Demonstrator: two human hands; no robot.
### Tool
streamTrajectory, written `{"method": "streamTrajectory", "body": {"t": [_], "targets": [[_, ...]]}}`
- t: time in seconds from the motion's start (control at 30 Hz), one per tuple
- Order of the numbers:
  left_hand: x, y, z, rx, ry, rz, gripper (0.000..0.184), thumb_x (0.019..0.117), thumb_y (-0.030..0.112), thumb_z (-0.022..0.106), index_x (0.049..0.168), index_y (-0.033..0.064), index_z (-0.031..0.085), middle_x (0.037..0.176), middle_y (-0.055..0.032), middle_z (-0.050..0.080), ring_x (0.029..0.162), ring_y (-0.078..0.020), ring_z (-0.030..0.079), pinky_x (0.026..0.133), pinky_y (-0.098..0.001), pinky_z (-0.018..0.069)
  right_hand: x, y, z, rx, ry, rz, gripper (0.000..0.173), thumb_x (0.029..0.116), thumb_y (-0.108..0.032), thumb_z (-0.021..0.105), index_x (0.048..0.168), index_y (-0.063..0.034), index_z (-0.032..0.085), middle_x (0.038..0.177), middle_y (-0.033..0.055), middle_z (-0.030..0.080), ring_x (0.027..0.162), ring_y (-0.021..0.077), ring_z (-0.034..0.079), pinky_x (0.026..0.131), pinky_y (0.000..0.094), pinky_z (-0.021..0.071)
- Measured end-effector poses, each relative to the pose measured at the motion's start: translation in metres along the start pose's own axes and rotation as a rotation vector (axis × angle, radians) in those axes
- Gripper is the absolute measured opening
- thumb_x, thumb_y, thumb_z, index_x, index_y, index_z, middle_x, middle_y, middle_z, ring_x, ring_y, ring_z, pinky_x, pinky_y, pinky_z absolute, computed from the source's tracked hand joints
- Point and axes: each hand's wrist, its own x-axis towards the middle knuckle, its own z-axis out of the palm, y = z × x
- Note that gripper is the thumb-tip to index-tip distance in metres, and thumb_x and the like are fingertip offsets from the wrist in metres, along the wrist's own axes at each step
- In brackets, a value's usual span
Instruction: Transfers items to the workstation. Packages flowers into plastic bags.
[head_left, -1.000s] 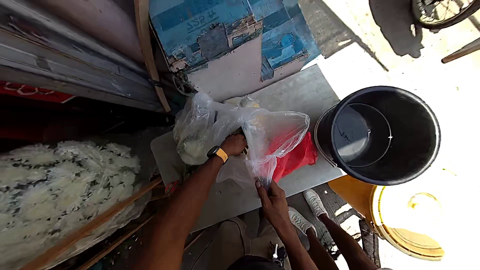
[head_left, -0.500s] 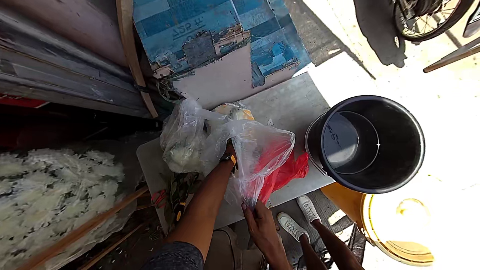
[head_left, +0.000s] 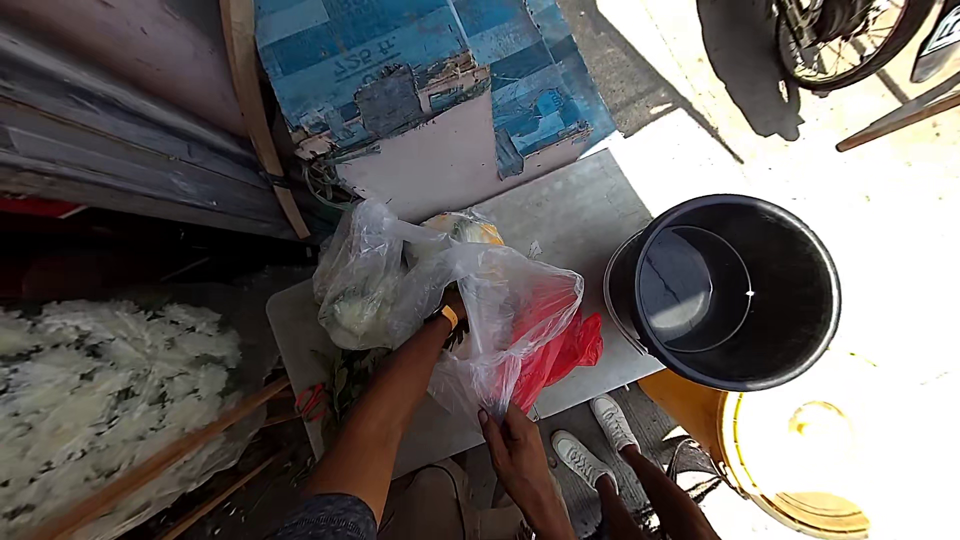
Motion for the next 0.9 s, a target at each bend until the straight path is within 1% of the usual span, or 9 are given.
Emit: {"method": "streamTrajectory", "body": {"t": [0.13,0.23,0.37,0.53,0.6,0.67,0.73,0.8,0.9], "targets": [[0.002,-0.006,-0.029,0.167,0.016,0.123,0.048,0.0981,0.035,0.065,0.127,-0.0027,0.065,0.125,-0.0290,0.065,0.121,-0.0475,0.059,0.102,-0.0673,0.0411,0.009,-0.009,0.005,0.074,0.037,-0.034,0.024,0.1017,-0.027,0.062,0.101,-0.0041,0.070,0.076,0.0015,0.064,0.062,0.0075,0.059,0.060,0.0270,0.0541],[-0.006,-0.020,-0.053,0.059,0.110,0.120,0.045,0.0978,0.045,0.062,0.118,0.0058,0.070,0.114,-0.0218,0.070,0.111,-0.0408,0.065,0.092,-0.0675,0.0462,0.024,-0.029,0.014,0.161,0.092,-0.056,0.022,0.1009,-0.025,0.063,0.103,-0.0034,0.069,0.073,0.0004,0.062,0.060,0.0064,0.057,0.058,0.0250,0.0524],[-0.044,-0.030,-0.090,-0.055,0.308,-0.067,0.068,0.0981,0.064,0.051,0.129,0.0052,0.066,0.125,-0.0263,0.066,0.121,-0.0448,0.060,0.097,-0.0716,0.0429,0.050,-0.058,0.020,0.208,0.108,-0.127,0.026,0.1006,-0.028,0.064,0.106,-0.0028,0.068,0.079,0.0024,0.063,0.063,0.0074,0.057,0.059,0.0253,0.0523],[-0.077,-0.047,-0.117,-0.267,0.639,-0.043,0.063,0.0994,0.060,0.053,0.133,0.0069,0.064,0.132,-0.0257,0.063,0.126,-0.0454,0.057,0.100,-0.0715,0.0414,0.082,-0.092,0.014,0.215,0.126,-0.221,0.020,0.1008,-0.021,0.063,0.104,-0.0020,0.068,0.080,0.0027,0.061,0.062,0.0070,0.053,0.056,0.0234,0.0481],[-0.084,-0.058,-0.124,-0.558,0.652,0.022,0.059,0.1029,0.055,0.050,0.133,0.0065,0.064,0.131,-0.0239,0.064,0.123,-0.0408,0.059,0.101,-0.0663,0.0436,0.091,-0.099,0.006,0.254,0.164,-0.229,0.022,0.1006,-0.019,0.064,0.112,-0.0007,0.067,0.084,0.0034,0.066,0.064,0.0067,0.058,0.059,0.0235,0.0525],[-0.092,-0.063,-0.131,-0.859,0.655,0.108,0.054,0.1062,0.051,0.043,0.127,0.0054,0.065,0.121,-0.0192,0.066,0.110,-0.0313,0.063,0.093,-0.0565,0.0506,0.098,-0.101,-0.004,0.271,0.206,-0.239,0.020,0.1007,-0.016,0.063,0.112,0.0004,0.067,0.086,0.0042,0.068,0.069,0.0072,0.062,0.063,0.0241,0.0551],[-0.110,-0.072,-0.139,-1.000,0.682,0.275,0.041,0.1102,0.033,0.041,0.135,0.0048,0.058,0.127,-0.0161,0.063,0.112,-0.0237,0.060,0.095,-0.0485,0.0501,0.102,-0.103,-0.012,0.292,0.231,-0.259,0.018,0.1013,-0.013,0.061,0.110,0.0016,0.067,0.088,0.0046,0.067,0.073,0.0074,0.062,0.067,0.0235,0.0552],[-0.127,-0.082,-0.136,-1.201,0.709,0.366,0.036,0.1114,0.028,0.036,0.138,0.0121,0.054,0.123,-0.0004,0.063,0.106,-0.0011,0.058,0.091,-0.0240,0.0508,0.103,-0.109,-0.019,0.306,0.240,-0.279,0.019,0.1015,-0.011,0.060,0.112,0.0026,0.066,0.092,0.0050,0.068,0.078,0.0074,0.064,0.071,0.0230,0.0555],[-0.178,-0.097,-0.110,-1.297,0.788,0.222,0.035,0.1110,0.005,0.028,0.140,-0.0102,0.042,0.127,-0.0165,0.056,0.109,-0.0072,0.053,0.096,-0.0175,0.0430,0.100,-0.119,-0.030,0.273,0.227,-0.291,0.023,0.1011,-0.014,0.062,0.117,0.0020,0.067,0.096,0.0059,0.069,0.079,0.0079,0.064,0.071,0.0232,0.0556]]}}
